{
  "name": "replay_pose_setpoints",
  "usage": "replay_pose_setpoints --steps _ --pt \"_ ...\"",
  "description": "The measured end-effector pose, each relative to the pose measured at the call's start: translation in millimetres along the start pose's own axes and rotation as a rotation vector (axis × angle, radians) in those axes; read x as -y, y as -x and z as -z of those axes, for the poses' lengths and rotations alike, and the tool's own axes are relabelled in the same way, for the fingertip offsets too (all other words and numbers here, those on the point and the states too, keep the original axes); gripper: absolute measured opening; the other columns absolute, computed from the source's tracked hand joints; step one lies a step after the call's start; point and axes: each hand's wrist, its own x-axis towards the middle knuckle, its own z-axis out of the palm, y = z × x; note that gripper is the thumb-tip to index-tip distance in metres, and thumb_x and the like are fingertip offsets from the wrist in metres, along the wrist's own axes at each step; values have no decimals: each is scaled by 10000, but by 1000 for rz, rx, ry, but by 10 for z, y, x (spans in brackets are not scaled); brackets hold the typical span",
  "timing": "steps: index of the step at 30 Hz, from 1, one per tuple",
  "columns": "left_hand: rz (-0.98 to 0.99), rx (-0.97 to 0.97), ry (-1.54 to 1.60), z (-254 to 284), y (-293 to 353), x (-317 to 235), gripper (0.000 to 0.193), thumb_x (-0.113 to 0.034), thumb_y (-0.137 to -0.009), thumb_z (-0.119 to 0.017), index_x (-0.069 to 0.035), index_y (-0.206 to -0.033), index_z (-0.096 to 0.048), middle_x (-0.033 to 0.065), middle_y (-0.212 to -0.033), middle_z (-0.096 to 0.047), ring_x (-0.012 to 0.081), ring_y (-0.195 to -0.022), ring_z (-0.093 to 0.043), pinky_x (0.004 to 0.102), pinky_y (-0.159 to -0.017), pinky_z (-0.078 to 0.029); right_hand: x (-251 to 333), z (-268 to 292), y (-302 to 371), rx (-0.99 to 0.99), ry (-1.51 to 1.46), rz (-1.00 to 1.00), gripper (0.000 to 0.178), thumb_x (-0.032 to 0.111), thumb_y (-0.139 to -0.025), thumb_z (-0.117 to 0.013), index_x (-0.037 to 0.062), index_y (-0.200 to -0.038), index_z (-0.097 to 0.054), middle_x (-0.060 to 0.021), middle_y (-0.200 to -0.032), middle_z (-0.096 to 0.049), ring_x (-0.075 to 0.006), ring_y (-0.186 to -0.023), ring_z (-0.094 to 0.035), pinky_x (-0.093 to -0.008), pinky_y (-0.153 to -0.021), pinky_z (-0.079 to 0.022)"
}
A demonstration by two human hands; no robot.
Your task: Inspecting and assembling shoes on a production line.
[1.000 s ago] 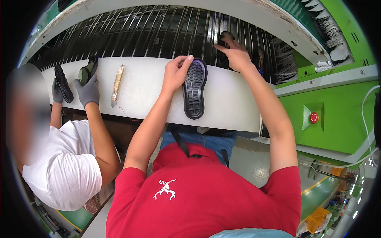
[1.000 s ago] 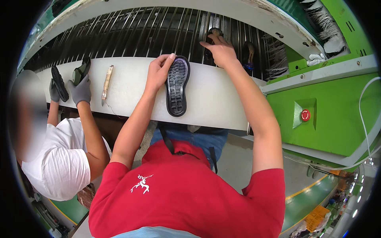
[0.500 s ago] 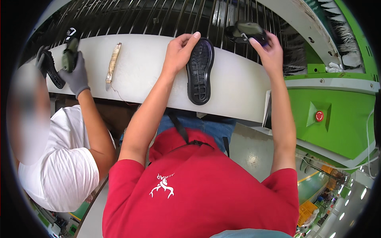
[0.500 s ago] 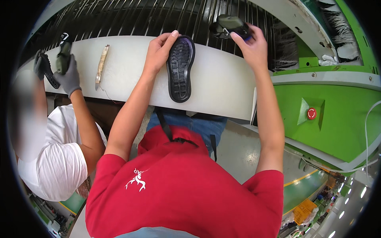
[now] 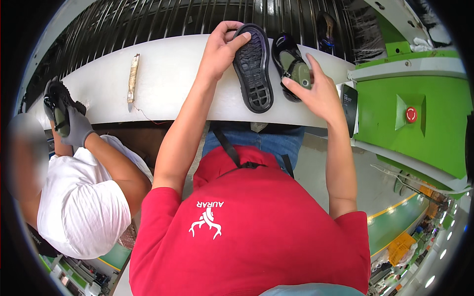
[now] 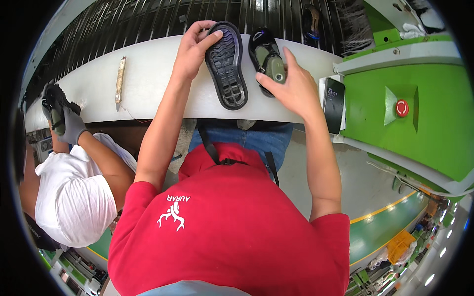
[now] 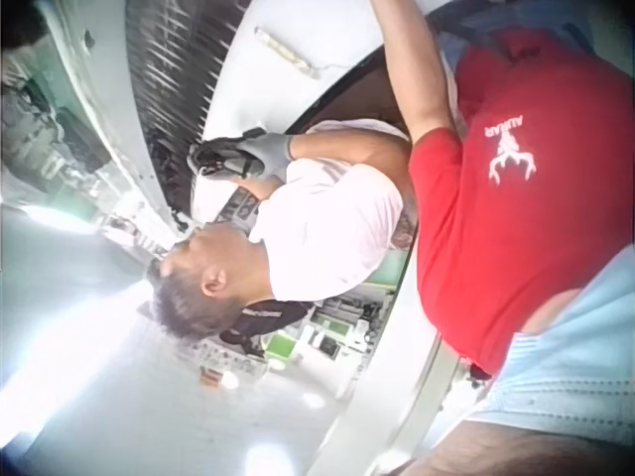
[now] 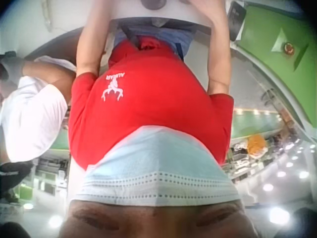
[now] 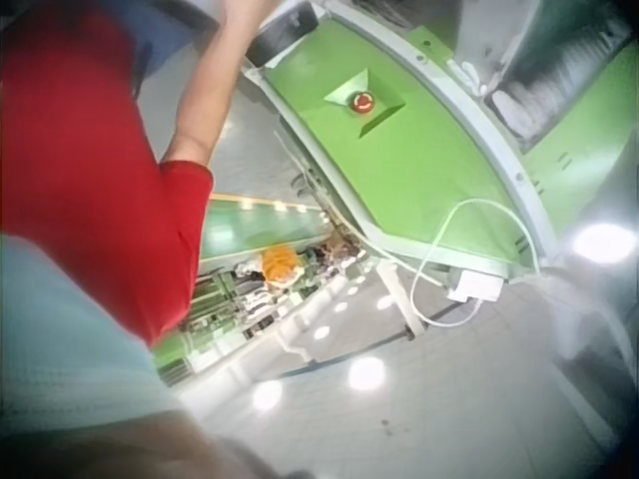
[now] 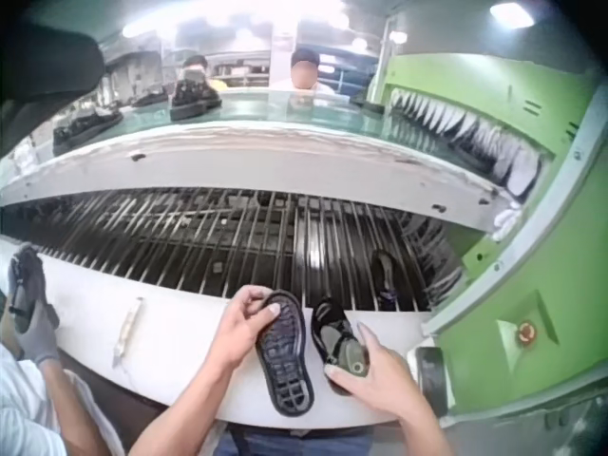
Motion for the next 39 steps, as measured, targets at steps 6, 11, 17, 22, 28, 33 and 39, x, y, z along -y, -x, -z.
replay_pose_setpoints --steps 6,11,17,22,28,33,39 --pt "-71 43 -2 -168 6 -99 366 -157 -1074 -731 21 -1384 -652 93 -1078 -813 124 -978 -753 272 -868 -598 -240 -347 -96 -149 -180 47 905 500 -961 -768 -111 -1573 -500 -317 -1422 -628 -459 -1336 -630 -461 -1148 -487" --pt "-40 58 46 -210 77 -253 575 -477 -1165 -508 20 -1375 -705 115 -1134 -810 141 -1015 -763 293 -905 -611 -162 -563 364 -399 -314 154 838 339 -1022 -760 -98 -1637 -398 -302 -1458 -578 -433 -1350 -605 -458 -1170 -457" --pt "-55 132 96 -352 233 -459 877 -680 -1165 -244 36 -1377 -705 133 -1155 -805 177 -1055 -773 304 -921 -621 -117 -822 677 -524 -826 190 880 165 -1047 -726 -96 -1704 -202 -265 -1604 -470 -301 -1453 -522 -415 -1229 -406" --pt "-114 167 93 -419 472 -618 888 -683 -1164 -224 34 -1403 -690 128 -1147 -805 173 -1049 -769 288 -918 -607 164 -961 980 -601 -801 417 881 77 -1014 -682 -69 -1721 -178 -232 -1706 -348 -306 -1537 -427 -422 -1271 -350" --pt "-394 226 -49 -524 764 -697 595 -317 -1009 -811 16 -1470 -636 125 -1240 -778 179 -1136 -741 327 -1012 -584 285 -1196 1100 -500 -807 458 924 123 -947 -735 -143 -1667 -220 -214 -1394 -452 -289 -1211 -569 -391 -1036 -500" --pt "-391 186 -118 -577 868 -733 766 -139 -793 -992 13 -1456 -643 137 -1221 -776 200 -1118 -765 340 -1015 -619 296 -1135 1103 -479 -681 523 912 169 -944 -743 -155 -1649 -262 -229 -1370 -478 -302 -1194 -566 -402 -1010 -502" --pt "-416 162 -144 -614 882 -735 694 -113 -813 -975 21 -1422 -670 131 -1191 -781 196 -1063 -780 335 -975 -640 308 -1110 1113 -466 -659 530 892 165 -943 -740 -158 -1640 -284 -241 -1367 -490 -305 -1181 -572 -407 -1002 -505"
